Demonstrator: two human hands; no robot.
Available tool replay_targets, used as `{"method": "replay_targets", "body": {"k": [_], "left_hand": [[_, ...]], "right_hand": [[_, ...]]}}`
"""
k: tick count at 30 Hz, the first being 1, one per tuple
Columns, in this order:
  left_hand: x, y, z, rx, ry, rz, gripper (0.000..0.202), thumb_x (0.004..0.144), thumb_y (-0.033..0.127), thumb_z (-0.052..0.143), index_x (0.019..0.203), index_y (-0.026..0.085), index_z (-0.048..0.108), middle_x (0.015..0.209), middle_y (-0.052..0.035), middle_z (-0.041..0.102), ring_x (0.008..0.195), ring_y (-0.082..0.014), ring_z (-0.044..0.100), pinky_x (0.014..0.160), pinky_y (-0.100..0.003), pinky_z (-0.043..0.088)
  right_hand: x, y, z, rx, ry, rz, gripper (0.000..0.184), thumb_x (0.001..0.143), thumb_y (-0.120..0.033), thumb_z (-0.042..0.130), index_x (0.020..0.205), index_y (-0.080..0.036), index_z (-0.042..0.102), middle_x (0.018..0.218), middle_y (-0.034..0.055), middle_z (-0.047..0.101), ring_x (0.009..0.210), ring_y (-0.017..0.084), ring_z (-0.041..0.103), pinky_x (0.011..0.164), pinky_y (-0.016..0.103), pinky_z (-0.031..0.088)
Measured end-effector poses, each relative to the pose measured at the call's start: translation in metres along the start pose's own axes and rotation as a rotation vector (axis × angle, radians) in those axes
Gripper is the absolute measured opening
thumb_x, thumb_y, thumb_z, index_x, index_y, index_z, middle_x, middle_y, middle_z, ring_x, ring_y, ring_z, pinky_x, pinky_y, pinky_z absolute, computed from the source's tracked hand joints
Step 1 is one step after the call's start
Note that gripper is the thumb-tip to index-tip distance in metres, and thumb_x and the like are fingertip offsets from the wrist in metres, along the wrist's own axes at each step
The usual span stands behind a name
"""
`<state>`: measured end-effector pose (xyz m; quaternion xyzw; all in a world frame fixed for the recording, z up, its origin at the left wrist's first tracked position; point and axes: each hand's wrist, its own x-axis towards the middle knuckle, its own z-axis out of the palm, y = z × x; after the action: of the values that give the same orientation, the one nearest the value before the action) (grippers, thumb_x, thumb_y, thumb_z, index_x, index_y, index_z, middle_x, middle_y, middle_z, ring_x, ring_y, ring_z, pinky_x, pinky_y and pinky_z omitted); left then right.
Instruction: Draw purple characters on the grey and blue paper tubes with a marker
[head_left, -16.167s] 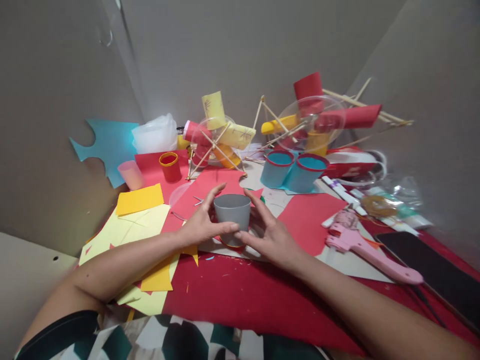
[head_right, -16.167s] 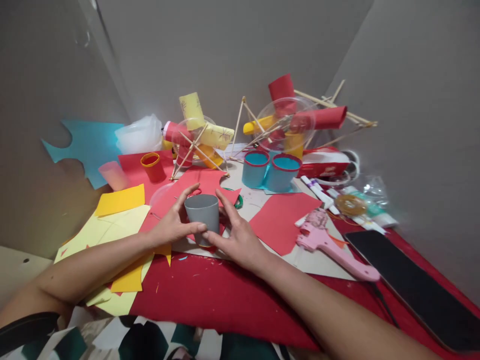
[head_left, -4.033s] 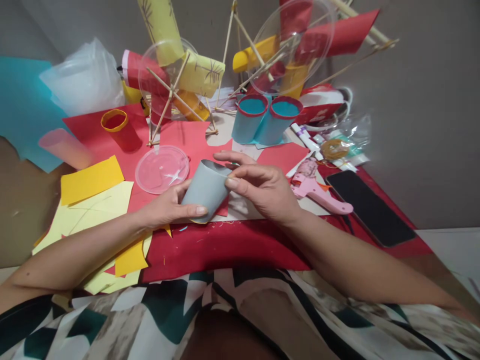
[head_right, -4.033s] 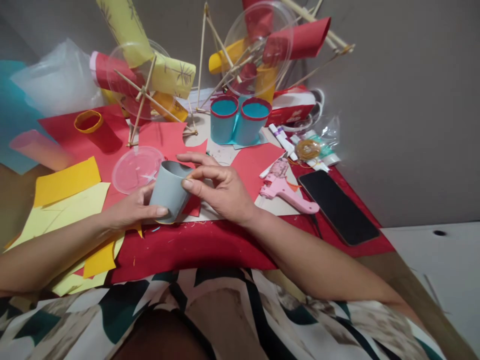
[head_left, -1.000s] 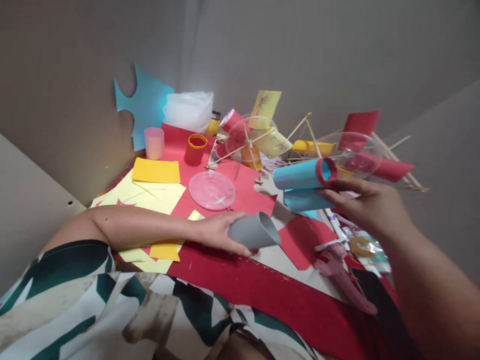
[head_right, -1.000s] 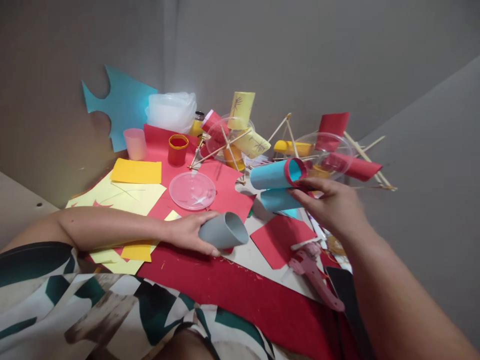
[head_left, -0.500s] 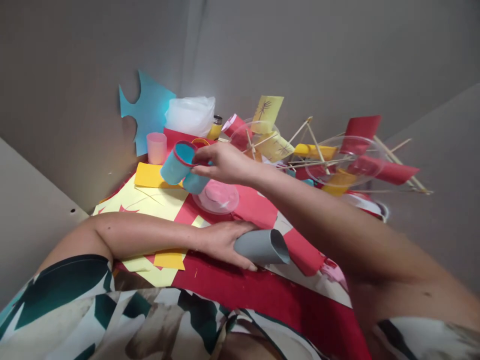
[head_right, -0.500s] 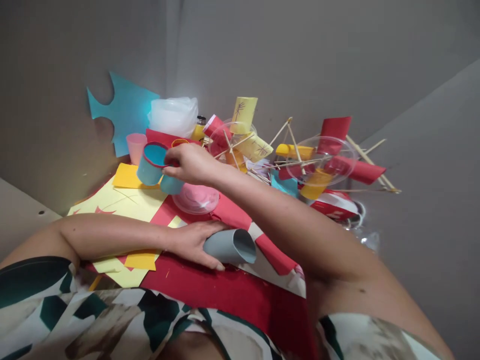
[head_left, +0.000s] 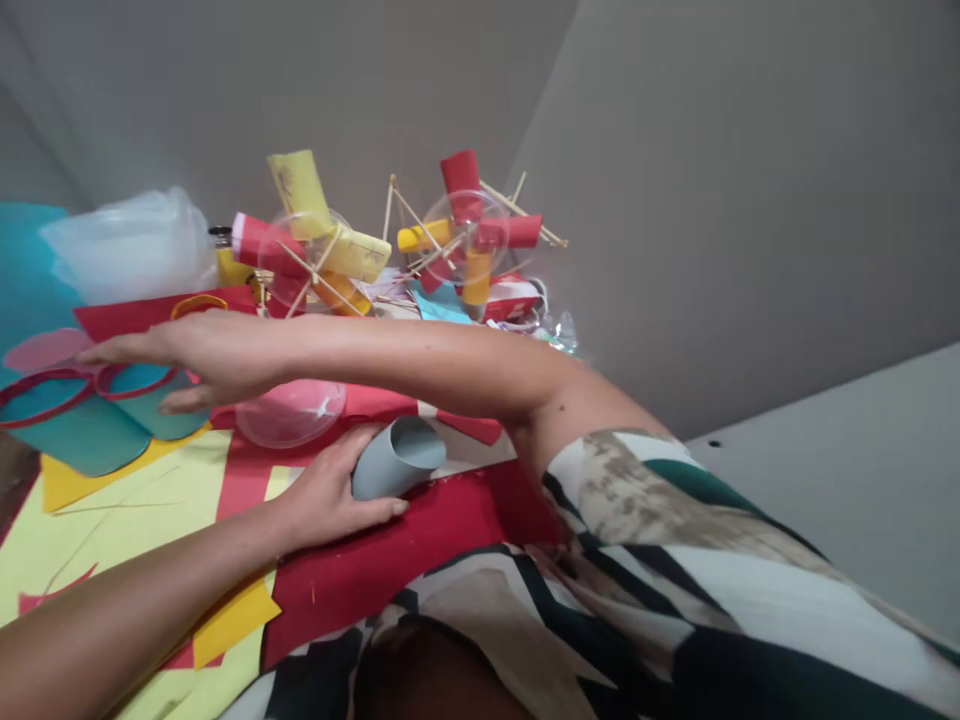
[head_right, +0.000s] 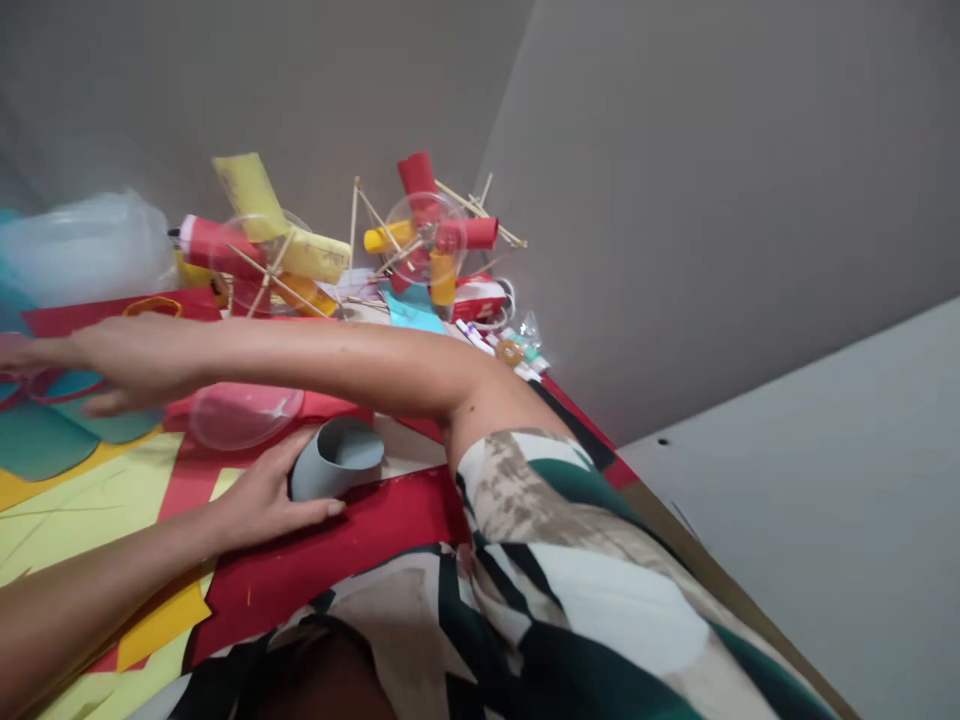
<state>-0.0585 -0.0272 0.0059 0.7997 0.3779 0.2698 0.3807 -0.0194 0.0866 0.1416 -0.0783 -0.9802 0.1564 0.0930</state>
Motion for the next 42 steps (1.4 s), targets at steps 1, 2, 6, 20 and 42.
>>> {"method": "replay_targets", "body": {"k": [1,2,6,20,42], "left_hand": [[0.0,0.0,0.0,0.011,-0.001,-0.003,0.074,0.085,0.058,0.084,0.145,0.022,0.058,0.144,-0.0174,0.071,0.13,-0.0386,0.07,0.115,-0.059,0.056],[0.0,-0.001,0.0,0.02,-0.002,-0.007,0.076,0.085,0.06,0.084,0.145,0.022,0.057,0.145,-0.0177,0.071,0.131,-0.0389,0.07,0.115,-0.059,0.055],[0.001,0.0,-0.001,0.045,-0.023,-0.017,0.076,0.087,0.061,0.081,0.147,0.022,0.056,0.145,-0.0165,0.069,0.131,-0.0377,0.069,0.113,-0.055,0.058],[-0.003,0.003,-0.001,0.088,0.002,-0.03,0.074,0.087,0.061,0.081,0.144,0.022,0.056,0.143,-0.0164,0.071,0.128,-0.0365,0.071,0.111,-0.056,0.059],[0.002,-0.007,0.0,0.15,0.185,-0.065,0.082,0.091,0.063,0.073,0.156,0.022,0.046,0.155,-0.02,0.064,0.14,-0.0399,0.066,0.116,-0.058,0.057]], "right_hand": [[-0.018,0.005,-0.008,-0.015,0.033,-0.059,0.063,0.101,-0.013,0.067,0.16,-0.007,0.046,0.172,0.0056,0.055,0.154,0.011,0.056,0.12,0.014,0.043],[-0.04,0.009,-0.016,-0.02,0.097,-0.073,0.058,0.102,-0.022,0.069,0.156,-0.009,0.053,0.169,0.0063,0.059,0.154,0.017,0.057,0.124,0.02,0.045],[-0.162,0.025,-0.046,-0.015,0.357,0.157,0.055,0.1,-0.031,0.067,0.154,-0.022,0.06,0.162,0.0041,0.066,0.141,0.022,0.069,0.122,0.042,0.054],[-0.364,-0.002,0.035,-0.321,0.098,1.102,0.076,0.097,-0.053,0.067,0.162,-0.015,0.055,0.143,0.0241,0.075,0.129,0.044,0.072,0.107,0.058,0.058],[-0.403,-0.028,0.075,0.663,1.112,1.041,0.072,0.075,-0.052,0.093,0.139,-0.028,0.07,0.095,0.0037,0.084,0.085,0.023,0.08,0.082,0.04,0.068]]}}
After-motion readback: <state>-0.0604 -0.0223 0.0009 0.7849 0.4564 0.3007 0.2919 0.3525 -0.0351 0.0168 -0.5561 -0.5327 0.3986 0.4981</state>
